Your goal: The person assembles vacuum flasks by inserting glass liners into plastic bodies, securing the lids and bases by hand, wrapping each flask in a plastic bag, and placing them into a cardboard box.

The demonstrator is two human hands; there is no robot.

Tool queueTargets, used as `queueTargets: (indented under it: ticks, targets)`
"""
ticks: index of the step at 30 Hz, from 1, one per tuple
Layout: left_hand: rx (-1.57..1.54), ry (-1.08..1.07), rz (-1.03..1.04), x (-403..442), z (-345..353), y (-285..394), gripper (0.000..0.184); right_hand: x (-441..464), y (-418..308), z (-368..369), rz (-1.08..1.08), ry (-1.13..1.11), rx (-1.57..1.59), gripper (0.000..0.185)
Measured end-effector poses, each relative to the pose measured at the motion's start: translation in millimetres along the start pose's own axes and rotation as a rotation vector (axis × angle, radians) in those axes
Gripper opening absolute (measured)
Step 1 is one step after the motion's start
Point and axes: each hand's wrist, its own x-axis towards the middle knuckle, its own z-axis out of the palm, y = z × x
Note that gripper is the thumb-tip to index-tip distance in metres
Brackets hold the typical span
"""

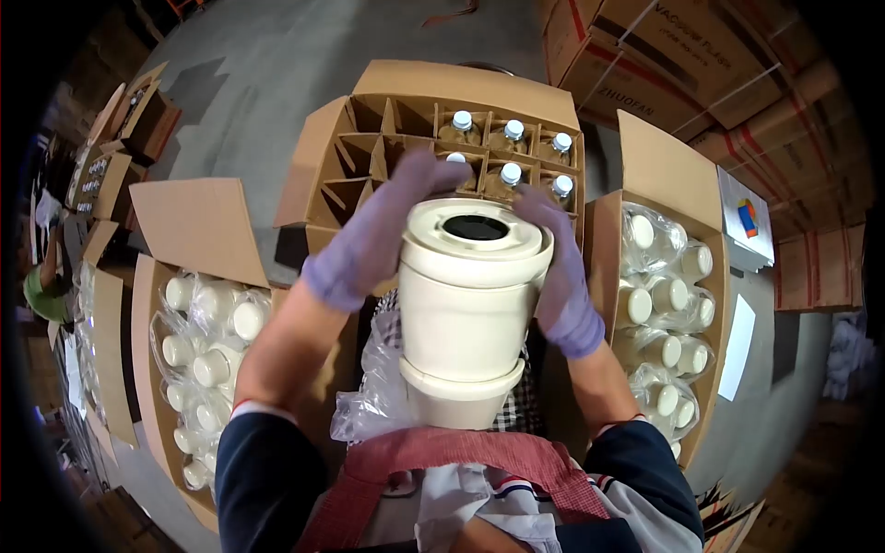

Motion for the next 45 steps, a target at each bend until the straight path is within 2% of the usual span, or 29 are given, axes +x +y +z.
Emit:
queueTargets:
  ticks: [1,2,3,5,6,8,10,11,14,16,17,20,22,24,25,26,27,28,29,30,31,33,34,35,38,39,40,42,45]
  targets:
    - [-0.16,0.115,-0.167,4.9,-1.5,-6.4,0.036,2.1,-17.8,0.5,-0.057,-0.051,-0.066,0.065]
    - [-0.158,0.132,-0.164,10.4,-21.7,-25.7,0.036,12.6,-44.7,-0.2,-0.206,-0.105,-0.284,0.064]
    - [-0.053,-0.154,-0.023,21.8,-53.2,-54.6,0.033,17.2,-64.6,9.2,-0.232,-0.12,-0.374,0.066]
    - [-0.419,-0.095,-0.435,39.1,-52.1,-36.5,0.028,20.7,-58.2,11.9,-0.276,-0.145,-0.371,0.064]
    - [-0.422,-0.099,-0.437,33.2,-30.8,-11.0,0.028,17.3,-48.9,3.8,-0.186,-0.117,-0.24,0.061]
    - [0.019,0.316,-0.363,15.3,5.3,23.9,0.022,1.4,-13.1,-7.5,0.05,0.015,0.071,0.057]
    - [0.499,0.081,-0.083,-4.8,4.1,27.8,0.033,-6.3,31.5,-18.6,0.249,-0.046,0.119,0.071]
    - [0.542,-0.087,-0.006,-4.4,7.4,25.5,0.038,-9.3,29.0,-8.4,0.028,0.012,0.049,0.078]
    - [-0.082,0.043,-0.53,19.5,0.3,9.0,0.053,0.4,-12.8,-7.0,-0.186,-0.106,-0.162,0.071]
    - [-0.378,-0.3,-0.509,47.9,-32.7,-29.6,0.059,10.8,-52.4,7.0,-0.28,-0.148,-0.402,0.063]
    - [-0.338,-0.517,-0.2,47.8,-28.8,-41.6,0.054,16.0,-70.9,17.4,-0.313,-0.167,-0.539,0.057]
    - [-0.163,-0.34,-0.479,62.3,-22.2,-36.9,0.054,28.3,-81.9,26.8,-0.373,-0.236,-0.726,0.06]
    - [0.743,-0.111,-0.385,62.9,-10.6,1.0,0.046,27.9,-65.5,2.2,-0.337,-0.181,-0.386,0.067]
    - [0.451,-0.061,-0.121,29.4,4.4,40.7,0.048,21.8,-29.0,-3.0,0.143,-0.066,0.172,0.08]
    - [0.546,-0.047,0.053,7.6,16.0,46.6,0.058,19.0,-10.9,-5.7,0.336,0.086,0.451,0.089]
    - [0.922,-0.206,0.248,-1.9,24.2,38.4,0.062,16.7,20.6,4.1,0.549,0.173,0.94,0.093]
    - [1.263,-0.299,0.511,-11.4,32.5,30.3,0.066,13.0,29.4,15.7,0.734,0.167,1.059,0.092]
    - [1.278,-0.326,0.495,-17.1,47.9,27.6,0.062,8.0,43.5,22.3,0.629,0.062,1.23,0.089]
    - [1.251,-0.263,0.602,-12.0,38.6,24.2,0.064,2.7,57.5,29.0,0.536,-0.059,1.396,0.087]
    - [1.211,-0.196,0.69,-8.8,21.9,15.3,0.067,6.2,35.6,29.3,0.525,0.008,0.983,0.074]
    - [1.168,-0.264,0.617,-10.8,-6.8,10.7,0.064,0.7,15.6,24.2,0.325,0.011,0.627,0.066]
    - [1.01,-0.37,0.494,-11.6,-32.2,3.0,0.07,-1.5,-23.8,13.0,0.121,-0.024,0.087,0.047]
    - [0.983,-0.454,0.481,-10.5,-38.8,1.9,0.068,0.2,-26.7,6.8,0.06,-0.044,0.015,0.041]
    - [0.991,-0.394,0.59,-9.0,-28.2,4.8,0.056,-1.4,-16.6,6.7,0.113,-0.033,0.109,0.041]
    - [1.138,-0.363,0.626,-20.3,15.1,19.8,0.043,14.8,0.5,7.6,0.525,0.035,0.916,0.079]
    - [1.368,-0.289,0.702,-31.9,46.0,14.1,0.034,28.8,2.2,10.9,0.784,-0.047,1.051,0.099]
    - [1.519,-0.255,0.638,-35.5,73.9,12.2,0.036,20.1,-4.4,13.5,0.817,-0.048,1.056,0.099]
    - [1.709,-0.107,0.659,-25.8,82.2,-3.1,0.04,13.9,-8.7,15.4,0.707,-0.026,0.914,0.099]
    - [1.237,-0.382,0.821,-29.3,18.1,-2.8,0.039,-11.2,-12.1,11.6,0.594,-0.025,0.725,0.099]
